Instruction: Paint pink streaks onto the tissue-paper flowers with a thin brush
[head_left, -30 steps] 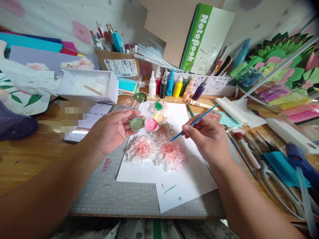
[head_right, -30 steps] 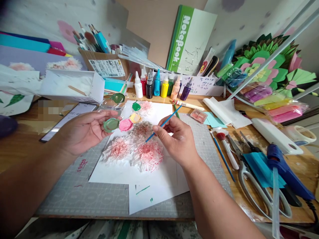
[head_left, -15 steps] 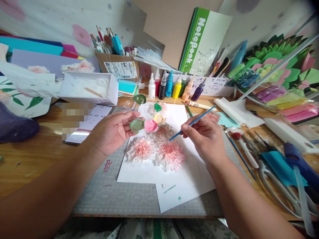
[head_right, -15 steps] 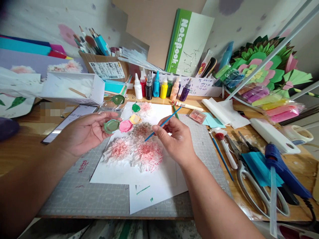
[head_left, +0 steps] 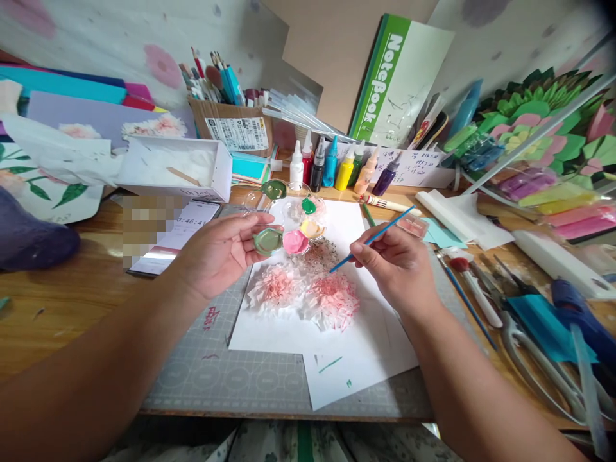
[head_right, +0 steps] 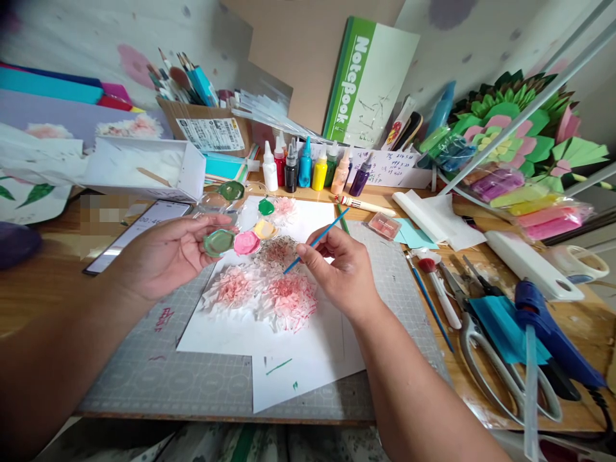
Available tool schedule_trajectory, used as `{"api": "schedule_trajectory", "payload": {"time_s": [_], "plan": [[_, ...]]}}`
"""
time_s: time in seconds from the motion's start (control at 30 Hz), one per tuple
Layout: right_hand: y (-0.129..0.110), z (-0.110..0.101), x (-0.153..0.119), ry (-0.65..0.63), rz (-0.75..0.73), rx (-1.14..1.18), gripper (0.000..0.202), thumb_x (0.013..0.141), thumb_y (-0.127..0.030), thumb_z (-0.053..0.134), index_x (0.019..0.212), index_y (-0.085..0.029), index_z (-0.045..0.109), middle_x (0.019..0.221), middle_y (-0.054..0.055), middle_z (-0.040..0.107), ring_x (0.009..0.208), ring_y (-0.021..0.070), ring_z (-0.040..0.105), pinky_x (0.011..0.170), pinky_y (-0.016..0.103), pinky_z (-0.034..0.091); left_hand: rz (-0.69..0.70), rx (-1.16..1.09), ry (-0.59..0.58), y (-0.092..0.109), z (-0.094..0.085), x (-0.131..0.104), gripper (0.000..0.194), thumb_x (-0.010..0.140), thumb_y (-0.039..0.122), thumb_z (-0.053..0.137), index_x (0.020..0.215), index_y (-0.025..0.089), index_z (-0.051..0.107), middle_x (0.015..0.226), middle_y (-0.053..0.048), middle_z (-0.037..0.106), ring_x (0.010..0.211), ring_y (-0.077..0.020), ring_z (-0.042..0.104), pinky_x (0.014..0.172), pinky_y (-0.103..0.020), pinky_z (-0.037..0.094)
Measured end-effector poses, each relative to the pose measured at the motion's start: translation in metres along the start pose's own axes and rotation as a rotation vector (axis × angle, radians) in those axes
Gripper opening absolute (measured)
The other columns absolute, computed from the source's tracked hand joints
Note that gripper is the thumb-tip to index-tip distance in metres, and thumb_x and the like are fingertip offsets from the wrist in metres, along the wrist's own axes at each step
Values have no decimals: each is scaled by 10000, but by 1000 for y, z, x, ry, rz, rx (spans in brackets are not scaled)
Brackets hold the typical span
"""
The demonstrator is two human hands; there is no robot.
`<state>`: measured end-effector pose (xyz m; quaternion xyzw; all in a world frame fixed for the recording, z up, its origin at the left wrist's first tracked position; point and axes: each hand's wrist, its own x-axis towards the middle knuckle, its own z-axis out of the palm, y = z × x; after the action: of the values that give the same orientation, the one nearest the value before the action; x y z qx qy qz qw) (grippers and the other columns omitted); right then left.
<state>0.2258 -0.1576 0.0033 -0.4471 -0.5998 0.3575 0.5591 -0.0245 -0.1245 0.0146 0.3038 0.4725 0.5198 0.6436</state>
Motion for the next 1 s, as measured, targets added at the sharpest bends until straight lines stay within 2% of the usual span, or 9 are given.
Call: {"api": "schedule_trajectory", "payload": {"time_s": [0.2, 0.5, 0.63, 0.73, 1.0], "plan": [[2, -1, -1, 17, 10, 58, 160, 780, -282, 814, 732, -204, 683, 617, -31, 689, 541, 106, 641, 539, 229, 510, 6, 6, 1, 0, 0, 0, 128, 720, 223, 763, 814, 143, 795, 801, -55, 787, 707, -166, 713, 585, -252, 561], [-1, 1, 0, -1, 1, -13, 303, 753, -444, 854, 727, -212, 660, 618, -26, 671, 541, 122, 626, 531, 262, 503, 6, 22, -18, 0, 0, -2, 187, 669, 262, 812, 809, 140, 797, 773, -64, 776, 708, -171, 705, 589, -252, 552], [-1, -1, -1, 14, -1, 86, 236, 784, -377, 843, 739, -214, 678, 635, -29, 682, 554, 110, 640, 535, 238, 508, 5, 36, -22, 0, -1, 1, 185, 656, 265, 825, 802, 154, 799, 785, -65, 778, 720, -173, 704, 591, -252, 555], [-2, -3, -2, 10, 16, 74, 195, 791, -334, 835, 729, -214, 695, 627, -28, 677, 552, 111, 637, 531, 238, 508, -6, 33, -15, 0, -1, 2, 200, 637, 265, 838, 799, 153, 799, 788, -61, 774, 720, -171, 702, 586, -247, 551], [5, -2, -3, -14, 31, 59, 213, 802, -379, 829, 750, -232, 684, 646, -27, 677, 560, 129, 638, 530, 267, 545, -6, 14, -1, 0, -1, 1, 169, 672, 243, 806, 804, 139, 789, 791, -55, 764, 722, -174, 705, 618, -270, 554]]}}
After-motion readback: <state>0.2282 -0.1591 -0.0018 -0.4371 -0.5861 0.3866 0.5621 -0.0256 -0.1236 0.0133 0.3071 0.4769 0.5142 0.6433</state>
